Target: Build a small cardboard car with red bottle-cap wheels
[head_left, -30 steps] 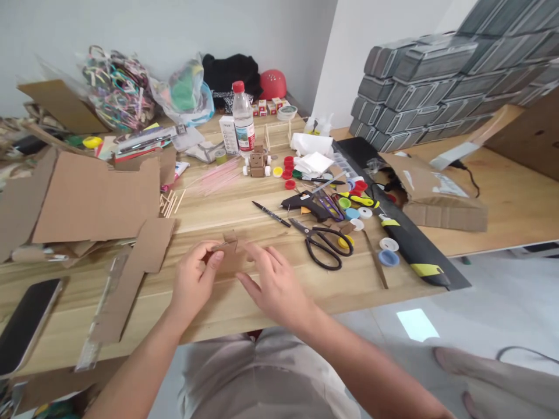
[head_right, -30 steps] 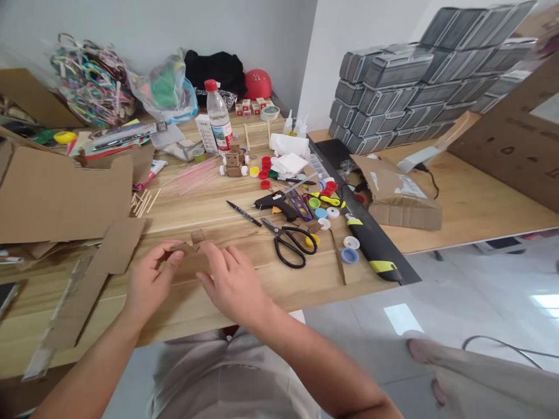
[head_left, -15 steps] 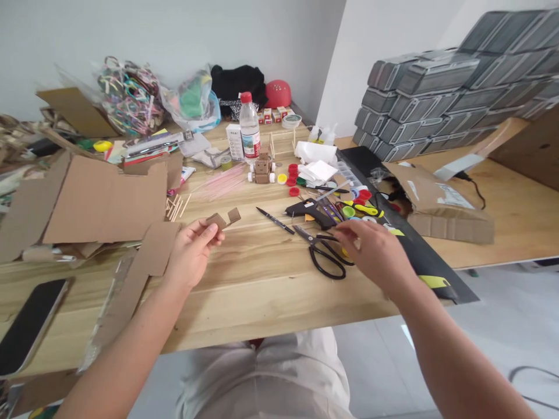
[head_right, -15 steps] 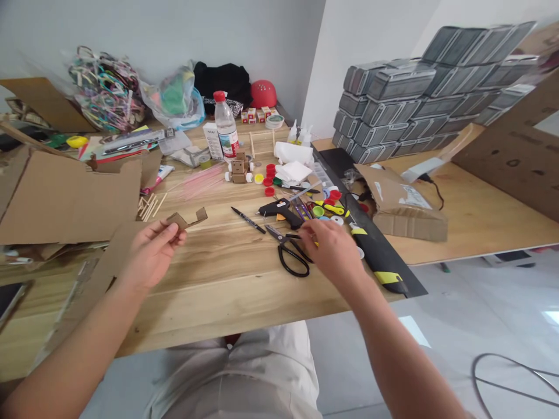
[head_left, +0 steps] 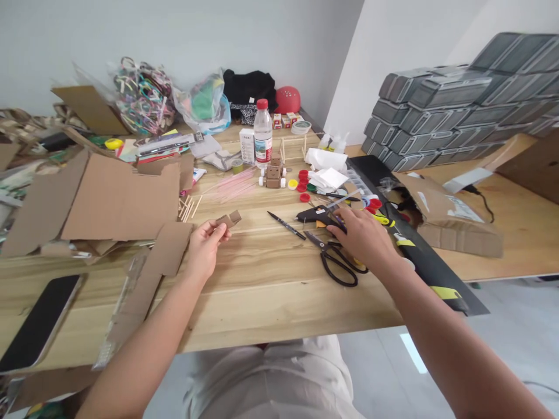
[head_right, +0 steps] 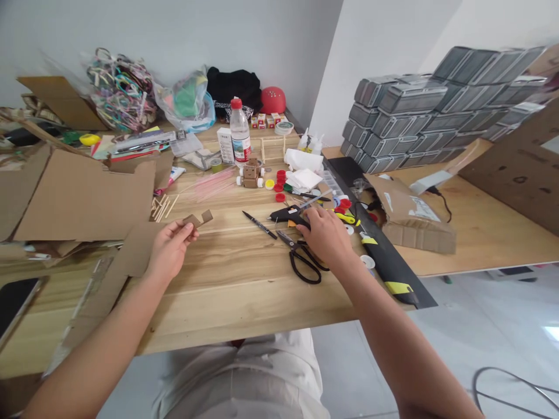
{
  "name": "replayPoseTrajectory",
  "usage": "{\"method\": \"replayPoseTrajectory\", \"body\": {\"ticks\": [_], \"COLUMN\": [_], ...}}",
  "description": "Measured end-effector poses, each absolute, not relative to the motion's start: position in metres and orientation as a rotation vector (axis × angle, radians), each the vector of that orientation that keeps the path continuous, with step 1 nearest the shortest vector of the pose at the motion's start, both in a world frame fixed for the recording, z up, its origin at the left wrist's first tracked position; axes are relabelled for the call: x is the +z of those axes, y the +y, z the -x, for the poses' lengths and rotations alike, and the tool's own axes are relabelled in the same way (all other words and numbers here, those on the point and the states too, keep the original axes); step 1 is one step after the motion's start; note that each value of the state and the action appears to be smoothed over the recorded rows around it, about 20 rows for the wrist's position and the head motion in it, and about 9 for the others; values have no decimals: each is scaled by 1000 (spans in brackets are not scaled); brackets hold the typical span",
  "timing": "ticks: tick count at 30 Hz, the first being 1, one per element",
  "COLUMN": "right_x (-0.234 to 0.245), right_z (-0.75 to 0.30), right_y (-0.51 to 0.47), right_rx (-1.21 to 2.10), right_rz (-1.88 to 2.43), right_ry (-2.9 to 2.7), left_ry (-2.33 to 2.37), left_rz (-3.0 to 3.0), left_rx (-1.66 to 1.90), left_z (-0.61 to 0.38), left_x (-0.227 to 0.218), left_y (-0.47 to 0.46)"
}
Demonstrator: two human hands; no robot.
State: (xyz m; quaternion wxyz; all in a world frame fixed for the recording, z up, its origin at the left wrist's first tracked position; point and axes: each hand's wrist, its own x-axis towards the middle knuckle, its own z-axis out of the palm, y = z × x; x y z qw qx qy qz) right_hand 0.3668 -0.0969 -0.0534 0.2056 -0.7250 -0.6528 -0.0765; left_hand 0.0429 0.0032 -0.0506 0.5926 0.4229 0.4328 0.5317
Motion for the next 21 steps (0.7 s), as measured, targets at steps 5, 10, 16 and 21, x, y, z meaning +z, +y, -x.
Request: {"method": "replayPoseTrajectory", "body": {"ticks": [5,10,16,21], "right_x": [-55,-66,-78,-75], "right_z": [-335,-298,-251,-248], "right_y": [-119,-135,-148,-168], "right_rx": [-242,-173,-124,-151], "right_rz": [1905,1795,1727,1774], "right_ry": [-1832,-1892,-1918,-1823], "left_ry": [981,984,984,971], "left_rz": [-1000,-1004,-1020,-1023], "left_rx": [1264,1285,1298,1303], "left_z": [-40,-39,-37,-36], "left_x": [-53,-55,-52,-49], "left_y": [11,15,18,17]}}
